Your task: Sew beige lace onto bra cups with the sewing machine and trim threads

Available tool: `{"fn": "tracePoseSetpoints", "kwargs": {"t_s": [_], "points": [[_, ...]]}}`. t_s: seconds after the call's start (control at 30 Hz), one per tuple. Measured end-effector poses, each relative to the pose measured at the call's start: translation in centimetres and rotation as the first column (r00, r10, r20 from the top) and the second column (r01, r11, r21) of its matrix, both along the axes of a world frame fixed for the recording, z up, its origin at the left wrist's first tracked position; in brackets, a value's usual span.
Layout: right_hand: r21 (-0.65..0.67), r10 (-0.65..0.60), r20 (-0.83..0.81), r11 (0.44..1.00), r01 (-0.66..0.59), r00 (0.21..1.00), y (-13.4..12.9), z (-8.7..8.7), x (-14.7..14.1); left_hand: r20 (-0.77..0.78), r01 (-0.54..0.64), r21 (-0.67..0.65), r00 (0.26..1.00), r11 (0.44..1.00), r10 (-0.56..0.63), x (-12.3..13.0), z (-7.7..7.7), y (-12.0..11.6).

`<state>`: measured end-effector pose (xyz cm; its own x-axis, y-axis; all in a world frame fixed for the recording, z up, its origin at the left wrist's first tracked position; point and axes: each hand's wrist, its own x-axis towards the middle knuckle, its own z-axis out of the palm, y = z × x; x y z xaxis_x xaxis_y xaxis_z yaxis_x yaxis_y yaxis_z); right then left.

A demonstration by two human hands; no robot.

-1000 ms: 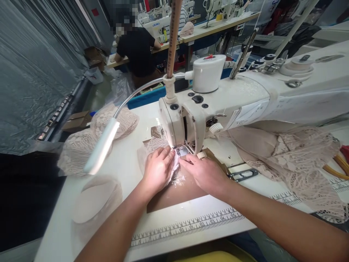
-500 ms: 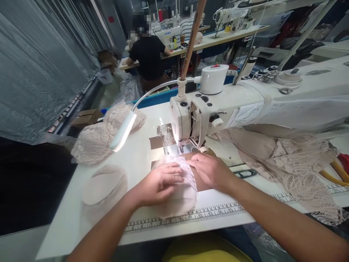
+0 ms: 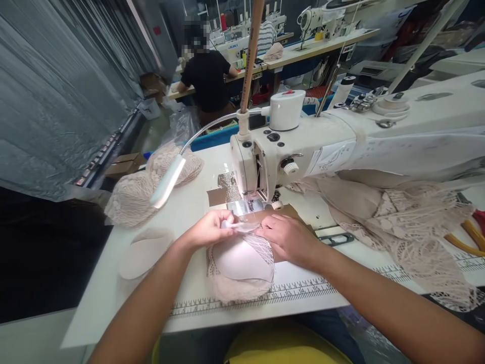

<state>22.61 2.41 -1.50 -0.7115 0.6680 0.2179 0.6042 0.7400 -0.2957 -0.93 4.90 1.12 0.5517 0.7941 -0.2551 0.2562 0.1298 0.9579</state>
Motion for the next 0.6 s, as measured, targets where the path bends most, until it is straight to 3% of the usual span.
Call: {"fn": "tracePoseSetpoints", "kwargs": {"t_s": [0.07, 0.13, 0.2, 0.27, 0.33, 0.43, 0.5, 0.6], "points": [[-0.012, -0.004, 0.002, 1.0, 0.004, 1.0, 0.0, 0.0, 0.0, 0.073, -0.12, 0.022, 0.99, 0.992, 0.118, -0.7, 0.0, 0.2], [-0.008, -0.009, 0.015, 1.0, 0.009, 1.0, 0.0, -0.1, 0.0, 0.056, -0.295, 0.137, 0.955, 0.946, 0.29, -1.6, 0.1, 0.3], [0.005, -0.011, 0.031, 1.0, 0.011, 0.999, 0.0, -0.1, -0.1, 0.039, -0.447, 0.317, 0.887, 0.836, 0.46, -2.4, 0.5, -0.2], [0.012, -0.007, 0.043, 1.0, 0.007, 0.999, 0.1, -0.2, -0.2, 0.004, -0.477, 0.504, 0.835, 0.719, 0.551, -2.6, 1.1, -1.2], [0.011, -0.011, 0.04, 1.0, 0.011, 0.999, 0.1, -0.2, -0.1, -0.112, -0.333, 0.64, 0.852, 0.693, 0.512, -1.9, 1.5, -2.6], [0.001, -0.01, -0.003, 1.0, 0.01, 1.0, 0.1, -0.2, 0.1, -0.394, 0.069, 0.659, 0.88, 0.749, 0.265, 0.4, 1.2, -4.5], [0.011, -0.017, -0.052, 1.0, 0.018, 0.999, 0.1, -0.2, 0.3, -0.527, 0.269, 0.643, 0.834, 0.717, 0.161, 2.0, 0.6, -5.0], [0.037, -0.071, -0.1, 0.997, 0.075, 0.992, 0.1, -0.2, 0.4, -0.601, 0.422, 0.635, 0.796, 0.648, 0.071, 3.4, 0.1, -4.8]]}}
